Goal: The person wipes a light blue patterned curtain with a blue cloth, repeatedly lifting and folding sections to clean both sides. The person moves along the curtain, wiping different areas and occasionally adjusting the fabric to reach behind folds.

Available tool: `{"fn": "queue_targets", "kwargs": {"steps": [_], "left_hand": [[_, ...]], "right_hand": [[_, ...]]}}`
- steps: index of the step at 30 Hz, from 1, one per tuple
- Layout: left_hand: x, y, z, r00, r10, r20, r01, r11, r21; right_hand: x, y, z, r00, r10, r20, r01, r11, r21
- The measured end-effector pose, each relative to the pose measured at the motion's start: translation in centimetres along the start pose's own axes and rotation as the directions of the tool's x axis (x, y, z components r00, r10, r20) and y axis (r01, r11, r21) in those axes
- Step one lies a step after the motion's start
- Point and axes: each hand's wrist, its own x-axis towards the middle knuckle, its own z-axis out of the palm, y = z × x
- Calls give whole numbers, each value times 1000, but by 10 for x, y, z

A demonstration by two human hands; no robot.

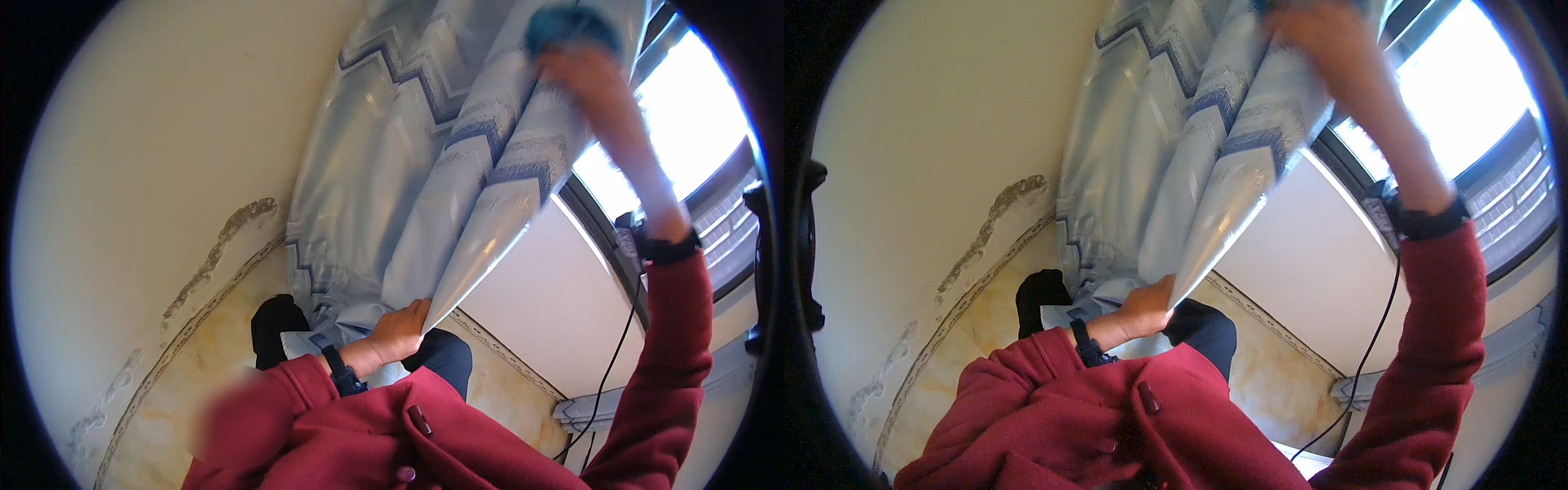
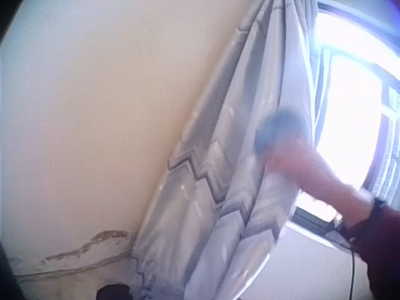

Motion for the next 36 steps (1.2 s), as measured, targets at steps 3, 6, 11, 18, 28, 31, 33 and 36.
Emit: {"fn": "queue_targets", "kwargs": {"steps": [3, 6, 11, 18, 28, 31, 33, 36], "left_hand": [[5, -5, -9, 995, 17, -98, -7, 995, 102], [3, -7, -16, 964, 195, -180, -171, 975, 142], [-9, 1, -13, 978, 206, 11, -207, 975, 79], [-12, -11, -1, 934, 230, 272, -153, 949, -276], [-24, -29, 26, 906, 328, 266, -257, 928, -271], [-21, -26, 27, 922, 293, 252, -219, 933, -285], [-20, -26, 25, 941, 249, 230, -189, 948, -256], [-21, -30, 20, 964, 153, 218, -115, 977, -178]], "right_hand": [[-50, -84, 41, 848, -77, 525, -67, 966, 251], [-102, -127, 48, 804, -462, 375, 42, 672, 739], [-83, -70, 16, 938, -200, 282, 53, 888, 456], [-101, -76, 29, 986, 16, 167, -66, 953, 296], [-131, -141, 64, 981, -25, 192, -64, 895, 441], [-120, -148, 90, 954, 192, 229, -255, 924, 285], [-127, -196, 105, 937, 80, 339, -214, 900, 380], [-151, -276, 110, 801, -385, 458, -210, 537, 817]]}}
